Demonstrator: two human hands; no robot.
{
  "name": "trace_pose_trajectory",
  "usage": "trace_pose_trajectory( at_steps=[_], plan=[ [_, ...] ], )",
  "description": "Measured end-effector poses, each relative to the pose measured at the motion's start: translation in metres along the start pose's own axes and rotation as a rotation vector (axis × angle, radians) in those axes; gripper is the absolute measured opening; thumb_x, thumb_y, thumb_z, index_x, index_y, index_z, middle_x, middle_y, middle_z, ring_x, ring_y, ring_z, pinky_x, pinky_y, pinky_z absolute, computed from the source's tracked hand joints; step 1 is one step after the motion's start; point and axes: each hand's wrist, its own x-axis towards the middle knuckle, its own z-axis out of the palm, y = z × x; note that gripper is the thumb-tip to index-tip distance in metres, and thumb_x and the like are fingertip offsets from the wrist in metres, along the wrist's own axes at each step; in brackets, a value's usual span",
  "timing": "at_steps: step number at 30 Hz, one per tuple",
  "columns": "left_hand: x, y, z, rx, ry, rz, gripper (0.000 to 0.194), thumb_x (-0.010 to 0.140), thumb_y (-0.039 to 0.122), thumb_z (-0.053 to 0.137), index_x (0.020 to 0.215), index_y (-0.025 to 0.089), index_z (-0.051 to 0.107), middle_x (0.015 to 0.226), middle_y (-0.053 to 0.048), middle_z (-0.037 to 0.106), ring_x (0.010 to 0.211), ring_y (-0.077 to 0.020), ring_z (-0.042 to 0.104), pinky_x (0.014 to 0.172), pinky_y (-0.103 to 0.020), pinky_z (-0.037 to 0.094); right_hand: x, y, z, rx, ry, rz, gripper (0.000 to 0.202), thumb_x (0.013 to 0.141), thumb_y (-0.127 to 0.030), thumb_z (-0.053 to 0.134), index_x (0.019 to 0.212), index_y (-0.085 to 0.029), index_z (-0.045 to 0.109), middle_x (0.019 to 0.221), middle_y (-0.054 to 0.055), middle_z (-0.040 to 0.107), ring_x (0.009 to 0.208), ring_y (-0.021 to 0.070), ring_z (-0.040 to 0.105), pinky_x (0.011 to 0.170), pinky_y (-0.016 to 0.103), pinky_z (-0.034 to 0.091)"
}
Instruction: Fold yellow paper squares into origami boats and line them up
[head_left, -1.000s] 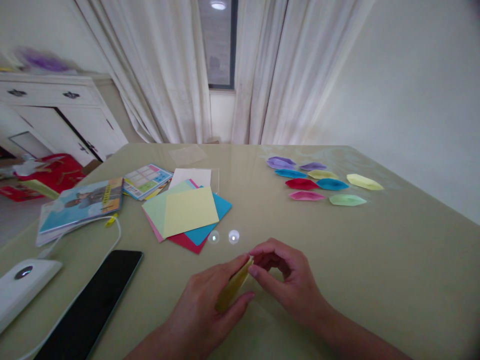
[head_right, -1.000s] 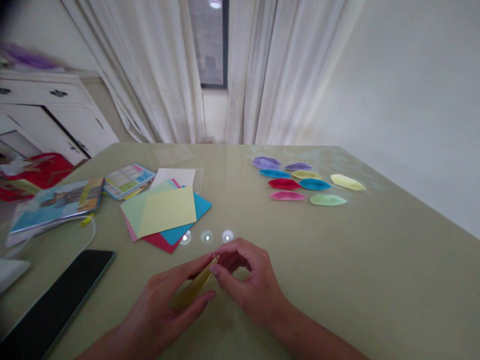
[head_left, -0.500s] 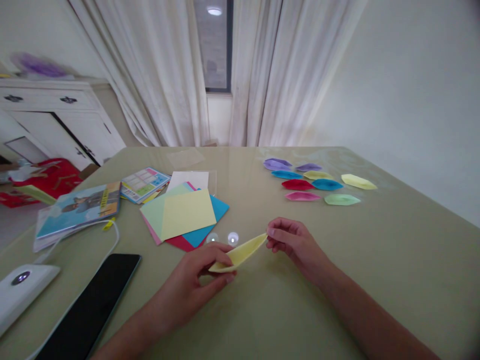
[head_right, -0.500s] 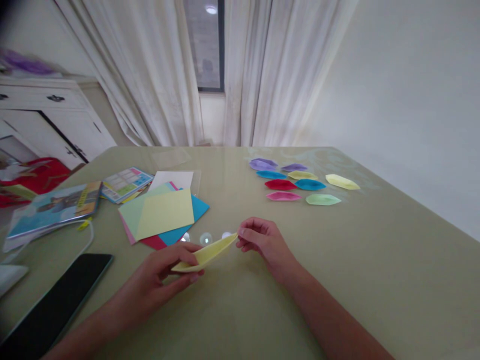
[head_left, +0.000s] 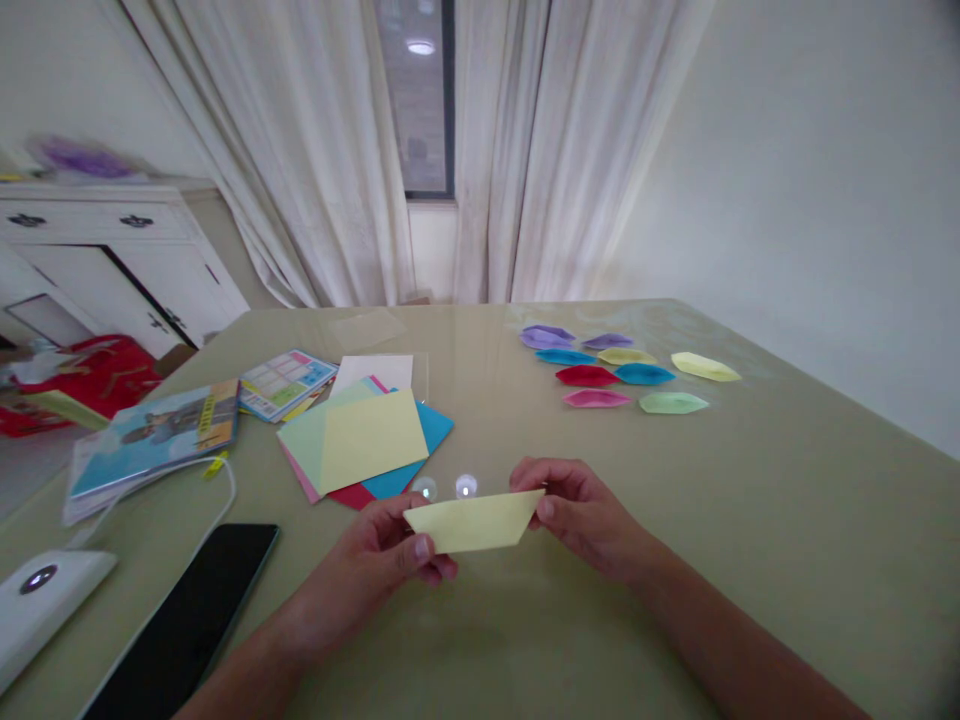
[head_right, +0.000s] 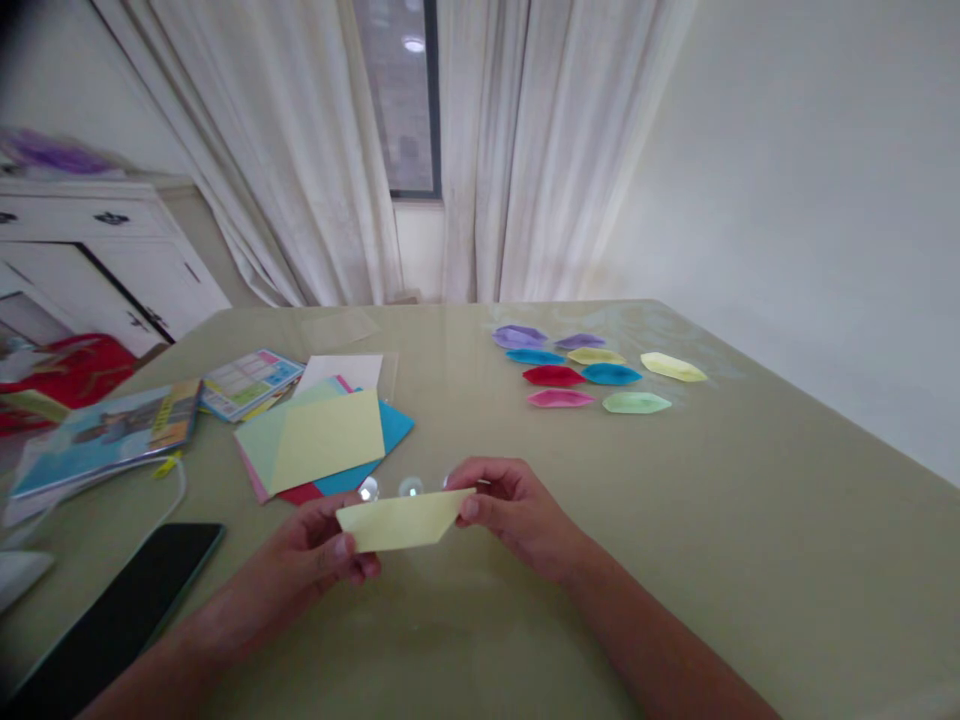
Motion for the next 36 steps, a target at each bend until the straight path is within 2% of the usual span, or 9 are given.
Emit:
trace_pose_trajectory(
  at_steps=[5,9,12,17,19,23,27,31,36],
  plan=[
    [-0.002,-0.004,0.005,-0.136,-0.082,-0.042,0.043,0.079,0.052,0.091,0.093,0.016,0.073,0.073,-0.001,0.072,0.063,-0.0133,0.068,0.060,-0.022,0.053,-0.002,0.004,0.005,0.061,-0.047,-0.004,0.042,0.072,-0.047,0.097,0.068,-0.016,0.069,0.081,-0.001,0.061,0.059,0.0081,0.053,0.053,0.020,0.043],
    [-0.003,-0.008,0.007,-0.163,-0.092,-0.044,0.045,0.077,0.054,0.091,0.088,0.016,0.070,0.060,0.006,0.058,0.048,-0.0055,0.051,0.049,-0.016,0.039,-0.003,0.007,0.007,0.067,-0.066,0.015,0.049,0.075,-0.054,0.094,0.065,-0.017,0.063,0.072,-0.004,0.054,0.051,0.0065,0.046,0.046,0.019,0.036],
    [-0.005,-0.010,0.007,-0.200,-0.046,-0.067,0.049,0.079,0.061,0.087,0.086,0.017,0.067,0.059,0.007,0.056,0.045,-0.0046,0.046,0.047,-0.016,0.035,-0.004,0.007,0.006,0.051,-0.084,0.021,0.047,0.079,-0.054,0.091,0.066,-0.017,0.064,0.068,-0.006,0.051,0.050,0.0060,0.045,0.046,0.019,0.034],
    [-0.008,-0.009,0.009,-0.181,-0.105,-0.122,0.054,0.077,0.062,0.088,0.070,0.017,0.059,0.048,0.007,0.047,0.040,-0.0054,0.038,0.043,-0.018,0.029,-0.002,0.010,0.004,-0.003,-0.123,-0.001,0.040,0.080,-0.046,0.093,0.065,-0.016,0.070,0.069,-0.004,0.055,0.052,0.0057,0.044,0.049,0.020,0.033],
    [-0.008,-0.007,0.010,-0.190,-0.095,-0.106,0.054,0.079,0.065,0.085,0.073,0.017,0.061,0.052,0.008,0.044,0.043,-0.0041,0.034,0.046,-0.017,0.029,-0.002,0.012,0.003,-0.018,-0.133,-0.003,0.042,0.079,-0.048,0.092,0.064,-0.016,0.070,0.068,-0.005,0.054,0.053,0.0059,0.043,0.050,0.020,0.032],
    [-0.008,-0.004,0.011,-0.188,-0.083,-0.037,0.052,0.077,0.063,0.087,0.072,0.016,0.067,0.072,0.003,0.049,0.060,-0.0081,0.044,0.057,-0.020,0.038,-0.007,0.011,0.001,-0.032,-0.170,0.037,0.043,0.083,-0.052,0.088,0.065,-0.016,0.071,0.060,-0.005,0.054,0.046,0.0054,0.042,0.044,0.019,0.032],
    [-0.005,-0.001,0.010,-0.181,-0.037,0.014,0.046,0.074,0.057,0.092,0.073,0.017,0.071,0.076,0.002,0.050,0.066,-0.0110,0.049,0.061,-0.022,0.043,-0.010,0.005,0.000,-0.076,-0.194,0.104,0.032,0.080,-0.043,0.093,0.072,-0.016,0.079,0.058,-0.001,0.066,0.042,0.0096,0.057,0.041,0.020,0.045],
    [-0.001,0.004,0.007,-0.185,0.095,0.040,0.034,0.079,0.049,0.091,0.093,0.021,0.076,0.090,0.000,0.064,0.078,-0.0131,0.061,0.072,-0.023,0.050,-0.008,0.001,0.001,-0.130,-0.124,-0.010,0.025,0.066,-0.026,0.101,0.080,-0.017,0.082,0.068,0.002,0.075,0.053,0.0126,0.068,0.050,0.020,0.054],
    [0.003,0.006,0.003,-0.133,0.146,0.070,0.035,0.081,0.045,0.090,0.104,0.022,0.077,0.096,-0.004,0.073,0.087,-0.0185,0.069,0.079,-0.027,0.055,-0.007,0.004,0.002,-0.270,-0.040,-0.149,0.032,0.069,-0.022,0.100,0.095,-0.019,0.081,0.074,0.000,0.076,0.060,0.0124,0.069,0.059,0.022,0.057]
  ],
)
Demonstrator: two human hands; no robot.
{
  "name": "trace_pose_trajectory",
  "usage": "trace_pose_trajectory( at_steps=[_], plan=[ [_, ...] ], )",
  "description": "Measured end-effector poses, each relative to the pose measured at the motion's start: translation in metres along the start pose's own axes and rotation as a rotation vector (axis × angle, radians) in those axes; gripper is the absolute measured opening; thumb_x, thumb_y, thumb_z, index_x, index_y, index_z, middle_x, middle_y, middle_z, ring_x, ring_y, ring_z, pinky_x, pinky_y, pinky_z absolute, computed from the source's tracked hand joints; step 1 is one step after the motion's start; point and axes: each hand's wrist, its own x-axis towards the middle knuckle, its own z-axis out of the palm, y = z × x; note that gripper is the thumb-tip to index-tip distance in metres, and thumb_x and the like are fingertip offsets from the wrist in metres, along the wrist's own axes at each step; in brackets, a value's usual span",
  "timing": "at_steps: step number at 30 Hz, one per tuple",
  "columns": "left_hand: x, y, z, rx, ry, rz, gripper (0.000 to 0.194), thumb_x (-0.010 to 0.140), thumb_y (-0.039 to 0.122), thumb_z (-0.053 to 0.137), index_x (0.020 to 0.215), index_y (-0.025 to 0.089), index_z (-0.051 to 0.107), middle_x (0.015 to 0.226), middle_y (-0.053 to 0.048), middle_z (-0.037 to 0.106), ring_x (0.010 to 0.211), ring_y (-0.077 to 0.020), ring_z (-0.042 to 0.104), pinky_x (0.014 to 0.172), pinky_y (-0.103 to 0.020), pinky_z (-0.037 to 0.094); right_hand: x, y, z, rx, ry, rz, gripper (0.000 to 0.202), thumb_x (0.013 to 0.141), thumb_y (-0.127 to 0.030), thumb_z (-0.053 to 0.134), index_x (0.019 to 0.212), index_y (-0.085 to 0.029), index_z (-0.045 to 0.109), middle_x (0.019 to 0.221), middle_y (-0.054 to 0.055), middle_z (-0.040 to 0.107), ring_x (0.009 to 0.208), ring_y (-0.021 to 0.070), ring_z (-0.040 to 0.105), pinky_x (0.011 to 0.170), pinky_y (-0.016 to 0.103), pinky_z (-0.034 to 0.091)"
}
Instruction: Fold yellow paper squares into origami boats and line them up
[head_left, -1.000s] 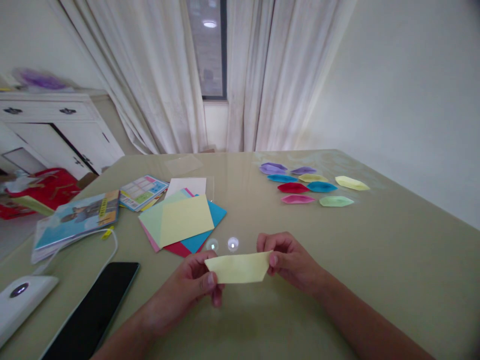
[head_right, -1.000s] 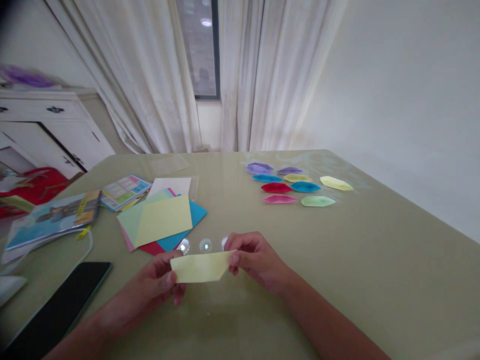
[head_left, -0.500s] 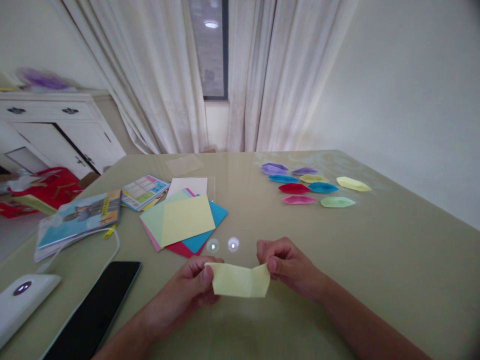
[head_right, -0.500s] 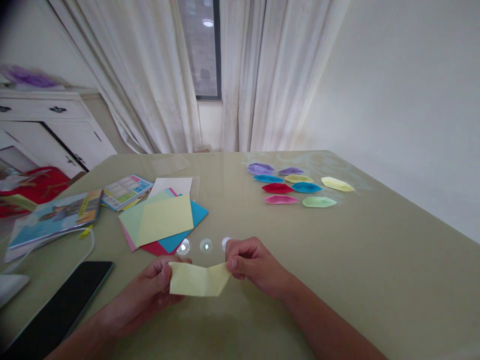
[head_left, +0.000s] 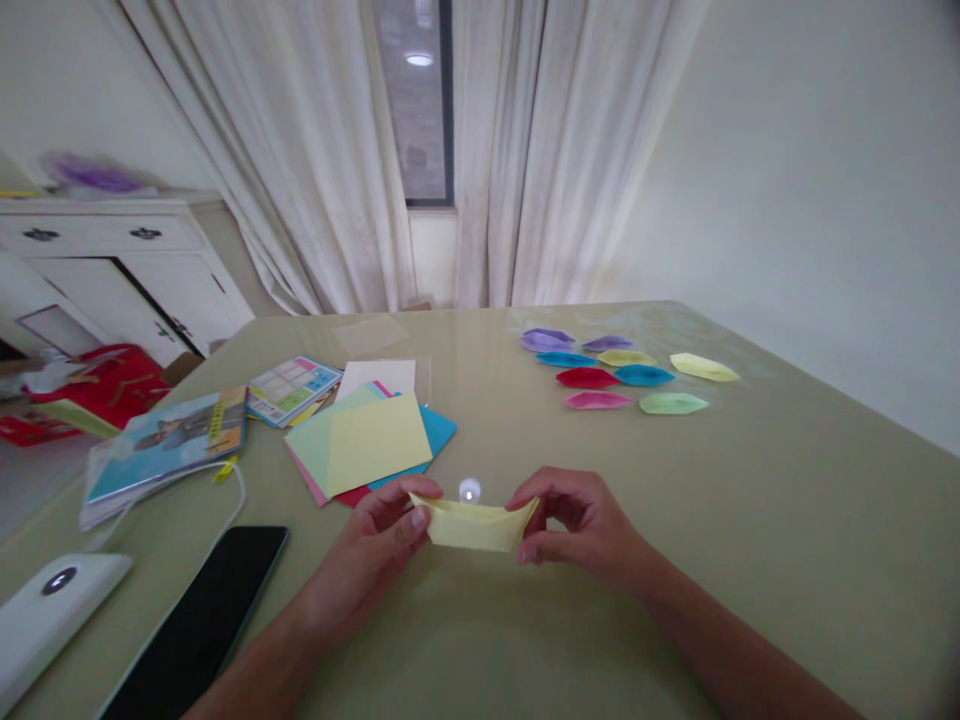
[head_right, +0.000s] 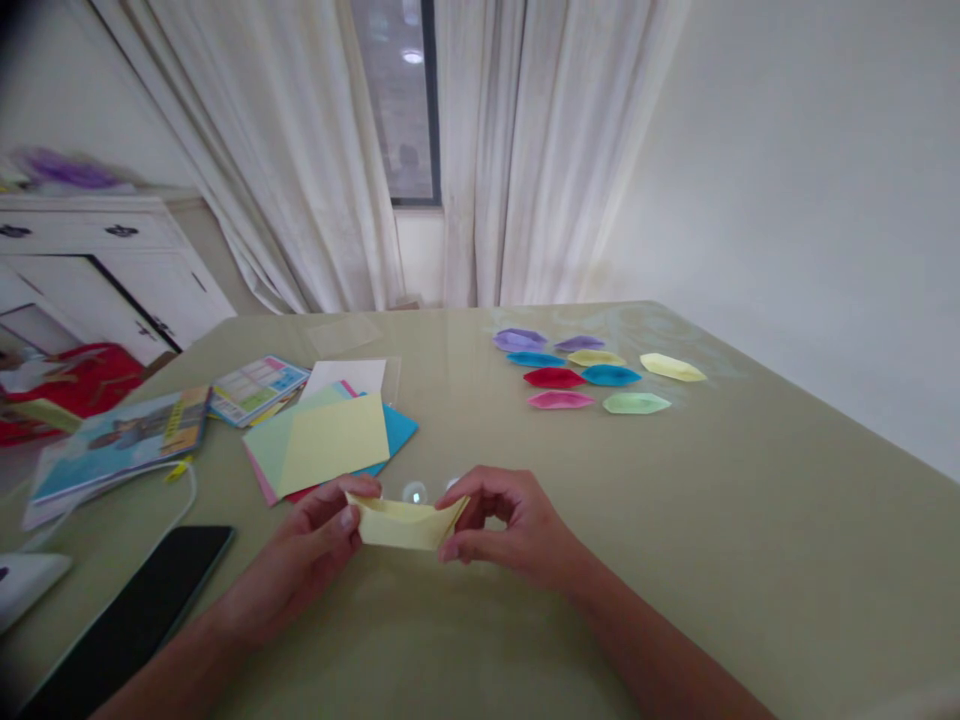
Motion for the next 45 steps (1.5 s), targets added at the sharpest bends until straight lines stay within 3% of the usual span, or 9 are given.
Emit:
trace_pose_trajectory(
  at_steps=[8,12,16,19,24,33,38,42,45],
  plan=[
    [0.006,0.000,-0.001,0.219,0.062,0.271,0.033,0.084,0.029,0.088,0.116,0.027,0.078,0.113,-0.005,0.072,0.101,-0.0187,0.069,0.085,-0.026,0.058,0.000,0.002,0.000,-0.248,0.001,-0.124,0.028,0.081,-0.030,0.092,0.103,-0.020,0.077,0.092,0.003,0.074,0.072,0.0135,0.068,0.068,0.025,0.056],
    [0.005,-0.002,0.001,0.381,0.017,0.505,0.025,0.094,0.024,0.077,0.118,0.030,0.078,0.116,-0.005,0.069,0.110,-0.0195,0.068,0.091,-0.028,0.060,0.000,0.004,0.000,-0.278,0.014,-0.096,0.039,0.089,-0.035,0.085,0.122,-0.022,0.070,0.097,0.004,0.072,0.077,0.0149,0.066,0.070,0.026,0.056],
    [0.002,-0.003,0.001,0.495,-0.007,0.614,0.028,0.097,0.016,0.072,0.120,0.031,0.076,0.122,-0.006,0.066,0.116,-0.0193,0.066,0.095,-0.028,0.060,0.000,0.006,0.001,-0.298,0.050,-0.063,0.044,0.093,-0.039,0.081,0.131,-0.023,0.065,0.095,0.003,0.070,0.080,0.0165,0.067,0.072,0.028,0.056],
    [0.000,-0.004,0.001,0.549,-0.032,0.654,0.032,0.098,0.012,0.069,0.122,0.033,0.075,0.123,-0.006,0.065,0.118,-0.0190,0.066,0.098,-0.029,0.060,0.001,0.006,0.003,-0.321,0.048,-0.046,0.034,0.096,-0.040,0.076,0.123,-0.021,0.069,0.104,0.007,0.075,0.086,0.0185,0.069,0.076,0.029,0.057],
    [-0.001,-0.008,0.003,0.576,-0.054,0.651,0.033,0.100,0.012,0.066,0.124,0.035,0.073,0.125,-0.006,0.065,0.120,-0.0194,0.066,0.101,-0.032,0.061,0.002,0.009,0.006,-0.294,0.150,0.040,0.028,0.099,-0.046,0.069,0.102,-0.018,0.073,0.082,0.003,0.072,0.067,0.0153,0.067,0.062,0.026,0.057],
    [0.003,-0.017,-0.001,0.937,0.106,0.661,0.034,0.104,0.018,0.057,0.134,0.032,0.066,0.119,-0.006,0.068,0.101,-0.0180,0.072,0.087,-0.032,0.064,0.014,0.003,-0.005,-0.283,0.415,0.063,0.033,0.085,-0.050,0.082,0.084,-0.017,0.080,0.062,0.002,0.069,0.051,0.0148,0.064,0.047,0.023,0.048],
    [0.005,-0.022,-0.004,1.050,0.053,0.678,0.030,0.102,0.023,0.059,0.129,0.031,0.070,0.115,-0.007,0.073,0.095,-0.0195,0.074,0.085,-0.032,0.064,0.020,-0.021,-0.054,-0.320,0.747,-0.058,0.040,0.089,-0.055,0.076,0.100,-0.018,0.081,0.072,0.003,0.071,0.057,0.0134,0.060,0.050,0.024,0.047],
    [0.007,-0.024,-0.007,1.109,0.032,0.693,0.025,0.100,0.027,0.063,0.121,0.031,0.075,0.114,-0.008,0.076,0.097,-0.0221,0.077,0.088,-0.031,0.065,0.008,-0.050,-0.140,-0.428,1.035,-0.131,0.043,0.085,-0.058,0.076,0.104,-0.019,0.078,0.080,0.003,0.071,0.058,0.0136,0.059,0.054,0.027,0.050],
    [0.011,-0.026,-0.011,1.114,0.003,0.708,0.024,0.099,0.027,0.065,0.120,0.033,0.076,0.111,-0.006,0.077,0.091,-0.0197,0.079,0.082,-0.026,0.065,-0.010,-0.063,-0.215,-0.605,1.227,-0.090,0.038,0.094,-0.052,0.071,0.103,-0.015,0.076,0.078,0.004,0.068,0.060,0.0164,0.062,0.054,0.029,0.051]
  ],
)
